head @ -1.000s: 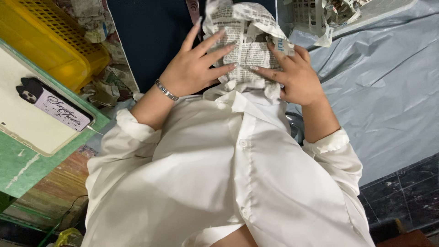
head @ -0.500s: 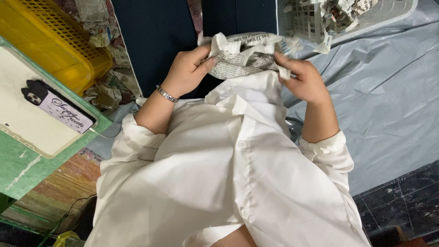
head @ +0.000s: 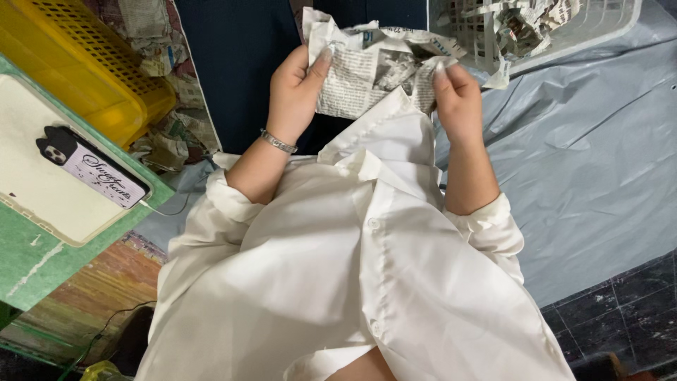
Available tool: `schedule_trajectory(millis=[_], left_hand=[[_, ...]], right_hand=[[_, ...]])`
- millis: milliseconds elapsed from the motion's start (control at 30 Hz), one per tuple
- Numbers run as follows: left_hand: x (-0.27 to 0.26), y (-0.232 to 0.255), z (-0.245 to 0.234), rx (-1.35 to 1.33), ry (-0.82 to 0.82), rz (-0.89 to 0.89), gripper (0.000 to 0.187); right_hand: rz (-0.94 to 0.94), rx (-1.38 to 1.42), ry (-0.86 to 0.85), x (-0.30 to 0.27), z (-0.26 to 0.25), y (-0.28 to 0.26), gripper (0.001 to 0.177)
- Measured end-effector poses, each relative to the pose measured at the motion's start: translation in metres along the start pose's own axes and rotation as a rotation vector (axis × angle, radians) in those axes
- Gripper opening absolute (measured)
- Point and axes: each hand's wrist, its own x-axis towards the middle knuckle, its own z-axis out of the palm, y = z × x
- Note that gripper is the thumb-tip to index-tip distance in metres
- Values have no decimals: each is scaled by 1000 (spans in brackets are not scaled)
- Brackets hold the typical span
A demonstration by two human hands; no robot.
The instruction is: The person wraps individual ceramic dishes and glassware with newspaper while seated. They pick up each item, fold newspaper around it, and place the wrapped bundle into a nearby basket. The process is repeated for multiple items.
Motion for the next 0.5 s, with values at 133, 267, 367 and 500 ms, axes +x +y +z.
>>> schedule_trajectory(millis=[133,267,367,500], left_hand=[[-2,1,8,144,136,80,31],[-1,11,8,407,202,362,50],[-5,23,9,822,302,669,54],[-21,38,18,1237,-8,978,50]], right_hand=[[38,49,-121,-1,-4,-2,32],[125,-13,-36,0,2,-3,21],[102,-4,3,6,12,-7,16],[60,-12,22,14,22,-12,17]])
